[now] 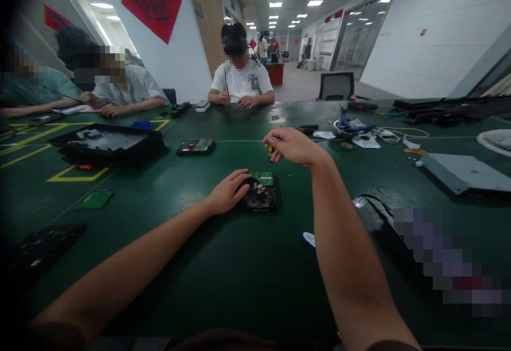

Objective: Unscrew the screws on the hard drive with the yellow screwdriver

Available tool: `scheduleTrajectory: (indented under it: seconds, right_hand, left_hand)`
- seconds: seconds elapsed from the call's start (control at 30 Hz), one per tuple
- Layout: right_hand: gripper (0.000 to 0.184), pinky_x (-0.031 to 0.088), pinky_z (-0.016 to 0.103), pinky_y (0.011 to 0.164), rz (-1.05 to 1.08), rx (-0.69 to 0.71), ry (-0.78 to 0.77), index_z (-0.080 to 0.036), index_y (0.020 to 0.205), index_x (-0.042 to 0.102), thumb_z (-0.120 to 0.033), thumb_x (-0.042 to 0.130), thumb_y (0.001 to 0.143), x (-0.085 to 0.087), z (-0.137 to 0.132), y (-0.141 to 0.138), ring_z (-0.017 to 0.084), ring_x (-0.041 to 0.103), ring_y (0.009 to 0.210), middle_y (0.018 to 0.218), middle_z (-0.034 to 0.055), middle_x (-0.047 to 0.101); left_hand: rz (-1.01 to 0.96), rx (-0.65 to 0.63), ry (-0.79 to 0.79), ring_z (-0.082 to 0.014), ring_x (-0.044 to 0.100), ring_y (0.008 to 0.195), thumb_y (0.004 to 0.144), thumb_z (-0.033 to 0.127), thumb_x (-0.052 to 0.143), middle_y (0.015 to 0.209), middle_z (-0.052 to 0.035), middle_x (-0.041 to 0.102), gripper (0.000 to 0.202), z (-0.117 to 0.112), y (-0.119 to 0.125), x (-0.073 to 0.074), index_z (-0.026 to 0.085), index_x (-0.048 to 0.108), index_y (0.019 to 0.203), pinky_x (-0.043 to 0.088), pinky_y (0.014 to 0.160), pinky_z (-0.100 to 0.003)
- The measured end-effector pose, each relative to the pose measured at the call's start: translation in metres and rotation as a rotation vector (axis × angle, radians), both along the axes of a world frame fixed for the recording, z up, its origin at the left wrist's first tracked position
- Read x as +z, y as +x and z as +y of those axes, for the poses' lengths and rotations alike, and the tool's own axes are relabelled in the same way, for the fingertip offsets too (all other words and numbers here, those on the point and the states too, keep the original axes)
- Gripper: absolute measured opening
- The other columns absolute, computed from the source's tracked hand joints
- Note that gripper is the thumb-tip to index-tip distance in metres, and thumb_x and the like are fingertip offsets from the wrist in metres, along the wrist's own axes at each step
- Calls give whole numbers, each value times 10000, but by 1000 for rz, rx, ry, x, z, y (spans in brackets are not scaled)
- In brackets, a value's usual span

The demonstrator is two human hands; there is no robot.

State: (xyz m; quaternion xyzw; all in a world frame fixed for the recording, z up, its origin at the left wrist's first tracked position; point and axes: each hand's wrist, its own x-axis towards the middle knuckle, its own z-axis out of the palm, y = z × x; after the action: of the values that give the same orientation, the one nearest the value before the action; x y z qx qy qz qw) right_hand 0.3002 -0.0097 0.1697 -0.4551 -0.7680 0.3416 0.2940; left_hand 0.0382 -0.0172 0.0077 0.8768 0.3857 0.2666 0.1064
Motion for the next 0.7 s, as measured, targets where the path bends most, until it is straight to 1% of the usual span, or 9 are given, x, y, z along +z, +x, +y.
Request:
scheduleTrajectory:
  seconds: [0.07,0.13,0.2,0.27,0.37,0.47,0.53,0.63,0.7]
  right_hand:
    - [249,526,317,608,-25,-12,42,-194,1030,710,-423,624,982,-1,2,2,178,659,666,823,70,723]
    - [240,500,314,619,-90,-47,136,-200,973,731,-429,664,947,-2,4,3,180,643,699,835,65,727]
    - [214,482,320,643,-145,-100,212,-195,895,737,-404,693,914,-2,5,3,189,638,728,827,65,729]
    - [177,465,322,641,-180,-148,241,-184,854,731,-353,693,895,-3,6,1,191,637,721,803,66,724]
    - [150,446,306,599,-200,-175,228,-175,862,715,-301,648,909,-6,6,-5,158,614,641,815,63,731]
    - [207,458,294,572,-127,-135,189,-175,912,694,-340,588,977,-9,6,-10,119,592,577,936,77,761]
    - [264,468,289,569,-84,-91,173,-176,924,692,-381,553,1015,-11,7,-11,111,596,574,980,86,765]
    - [306,463,283,543,-71,-64,150,-175,908,699,-410,545,1029,-11,7,-10,127,616,586,888,83,752]
    - [270,471,286,533,-74,-73,128,-170,931,697,-415,609,998,-11,7,-8,144,629,576,781,70,730]
  left_hand:
    - [-1,-1,0,-303,509,1433,1065,412,459,1547,-147,512,456,0,0,0,189,562,1449,421,1216,-483]
    - [-1,1,-1,-304,511,1431,1064,413,460,1547,-145,513,456,0,0,0,192,562,1450,424,1214,-484]
    - [3,2,-3,-307,516,1426,1065,416,457,1546,-153,513,463,0,-1,0,181,562,1450,427,1211,-482]
    - [9,2,-4,-309,518,1423,1067,421,453,1544,-159,513,470,1,-1,-1,171,561,1450,428,1211,-479]
    - [14,2,5,-307,512,1428,1065,414,454,1548,-151,510,464,2,0,-2,178,557,1451,427,1212,-480]
    - [13,3,9,-305,509,1431,1064,405,455,1548,-148,511,457,3,0,-4,180,559,1448,424,1215,-479]
    - [11,-1,9,-305,509,1432,1065,408,451,1548,-146,512,456,3,-1,-4,184,559,1447,423,1216,-481]
    - [9,-1,4,-304,507,1433,1066,412,451,1552,-139,510,453,2,-1,-4,197,557,1451,427,1212,-488]
    - [11,0,-1,-307,509,1431,1067,411,452,1554,-143,507,455,2,-1,-2,191,556,1452,430,1209,-491]
